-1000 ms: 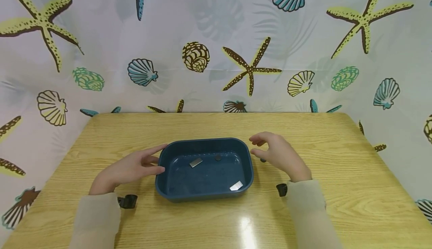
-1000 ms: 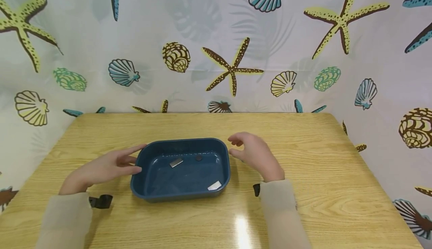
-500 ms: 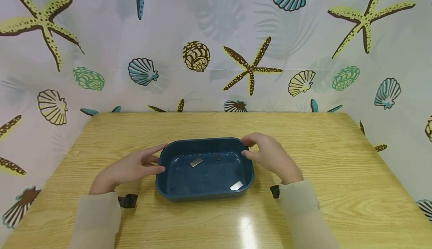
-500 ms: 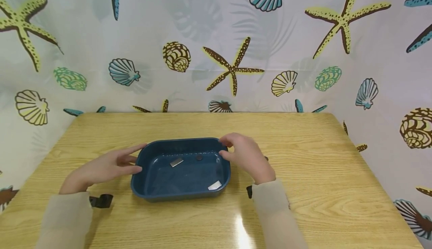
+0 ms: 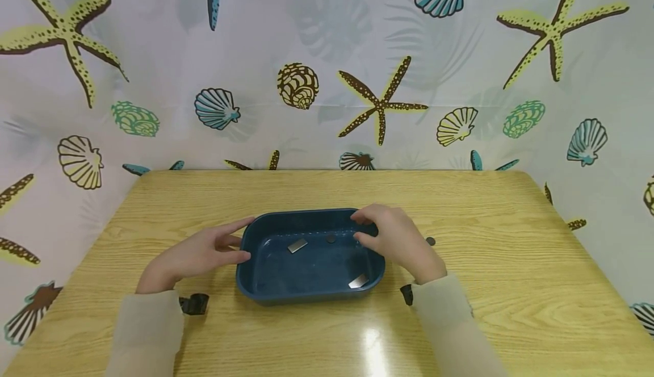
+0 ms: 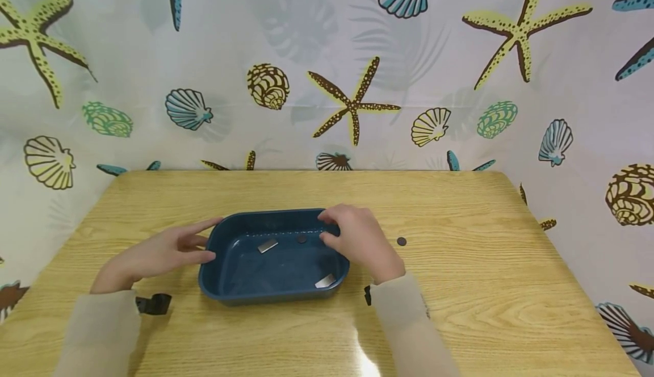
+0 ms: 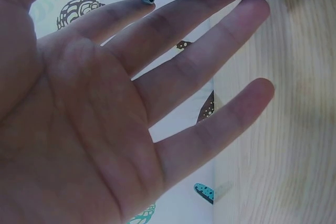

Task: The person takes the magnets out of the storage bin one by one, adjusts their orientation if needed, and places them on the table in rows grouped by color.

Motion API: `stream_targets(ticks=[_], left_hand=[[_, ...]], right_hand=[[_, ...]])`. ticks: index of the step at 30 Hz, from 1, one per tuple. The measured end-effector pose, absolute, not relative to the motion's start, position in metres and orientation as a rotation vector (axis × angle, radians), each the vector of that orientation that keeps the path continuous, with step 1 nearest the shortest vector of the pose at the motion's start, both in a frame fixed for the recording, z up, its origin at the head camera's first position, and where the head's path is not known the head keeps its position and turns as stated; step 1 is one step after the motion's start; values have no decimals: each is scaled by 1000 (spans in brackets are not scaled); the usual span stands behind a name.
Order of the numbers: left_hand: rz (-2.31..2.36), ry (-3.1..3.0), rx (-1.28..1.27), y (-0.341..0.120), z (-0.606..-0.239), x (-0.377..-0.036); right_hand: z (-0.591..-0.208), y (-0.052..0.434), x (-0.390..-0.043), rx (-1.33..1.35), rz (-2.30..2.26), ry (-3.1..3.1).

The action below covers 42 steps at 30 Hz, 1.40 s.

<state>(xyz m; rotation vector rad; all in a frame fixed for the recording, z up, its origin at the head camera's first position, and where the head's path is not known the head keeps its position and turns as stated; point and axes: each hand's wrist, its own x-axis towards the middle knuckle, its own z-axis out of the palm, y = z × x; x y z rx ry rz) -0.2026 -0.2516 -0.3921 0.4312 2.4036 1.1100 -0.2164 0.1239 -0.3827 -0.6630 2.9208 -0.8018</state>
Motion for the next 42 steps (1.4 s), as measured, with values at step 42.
stream_targets(ticks=[42], left_hand=[[1106, 2397, 400, -253, -392, -203]], right_hand=[[-416, 81, -216, -900, -288, 2940]])
